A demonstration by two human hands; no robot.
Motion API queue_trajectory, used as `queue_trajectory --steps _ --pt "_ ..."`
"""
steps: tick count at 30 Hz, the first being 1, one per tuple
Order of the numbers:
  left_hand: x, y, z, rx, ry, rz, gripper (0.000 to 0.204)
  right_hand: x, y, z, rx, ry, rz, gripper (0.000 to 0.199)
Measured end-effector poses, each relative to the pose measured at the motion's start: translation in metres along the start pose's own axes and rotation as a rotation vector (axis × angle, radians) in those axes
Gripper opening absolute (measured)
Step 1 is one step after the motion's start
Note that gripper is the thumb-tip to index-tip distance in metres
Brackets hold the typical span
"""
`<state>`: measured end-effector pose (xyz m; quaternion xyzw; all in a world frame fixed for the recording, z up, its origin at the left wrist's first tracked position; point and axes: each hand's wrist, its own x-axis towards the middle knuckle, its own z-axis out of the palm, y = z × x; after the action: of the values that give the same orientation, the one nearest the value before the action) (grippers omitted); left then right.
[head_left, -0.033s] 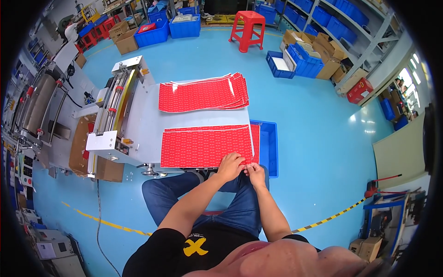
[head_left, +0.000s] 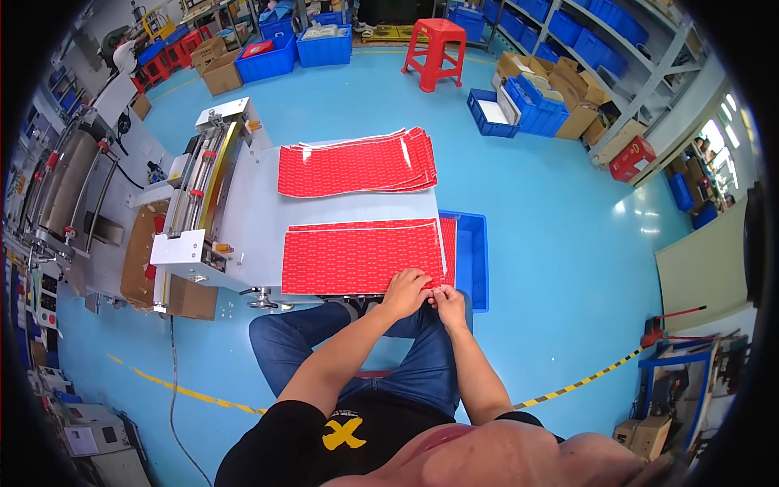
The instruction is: Inspecting and sorting red flexible sheets by peeling off protective layers and stacking them at a workbench.
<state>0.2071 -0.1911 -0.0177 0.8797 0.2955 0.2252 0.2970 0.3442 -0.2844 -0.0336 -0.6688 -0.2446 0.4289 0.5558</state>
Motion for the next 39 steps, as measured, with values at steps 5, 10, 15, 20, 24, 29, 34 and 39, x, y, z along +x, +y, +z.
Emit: queue_trajectory --steps 5,10,15,20,24,29,34,39 --pt "0.010 0.007 -0.002 -0.109 0.002 -0.017 0.029 0.006 -0.009 -0.004 -0.243 -0.047 -0.022 0.014" --pt "0.019 0.013 -0.005 -0.104 -0.018 -0.073 0.021 0.010 -0.007 -0.006 -0.354 -0.055 -0.106 0.015" --pt "0.023 0.023 -0.002 -0.026 0.012 -0.178 0.025 0.008 -0.010 -0.005 -0.492 -0.017 -0.233 0.015" --pt "0.029 0.021 -0.004 -0.088 0.072 -0.150 0.025 0.011 -0.019 0.001 -0.514 0.041 -0.342 0.018" --pt "0.025 0.016 -0.005 -0.110 -0.004 -0.168 0.022 0.009 -0.011 0.000 -0.443 0.014 -0.209 0.016" --pt "0.024 0.010 -0.006 -0.187 -0.026 -0.169 0.022 0.017 -0.009 -0.002 -0.275 -0.016 -0.075 0.015" --pt "0.031 -0.027 -0.020 -0.349 0.119 -0.327 0.026 0.022 -0.005 -0.011 -0.009 0.074 0.102 0.012" --pt "0.010 -0.131 -0.107 -1.144 0.451 -0.727 0.021 0.028 0.007 -0.023 0.182 0.145 0.230 0.007"
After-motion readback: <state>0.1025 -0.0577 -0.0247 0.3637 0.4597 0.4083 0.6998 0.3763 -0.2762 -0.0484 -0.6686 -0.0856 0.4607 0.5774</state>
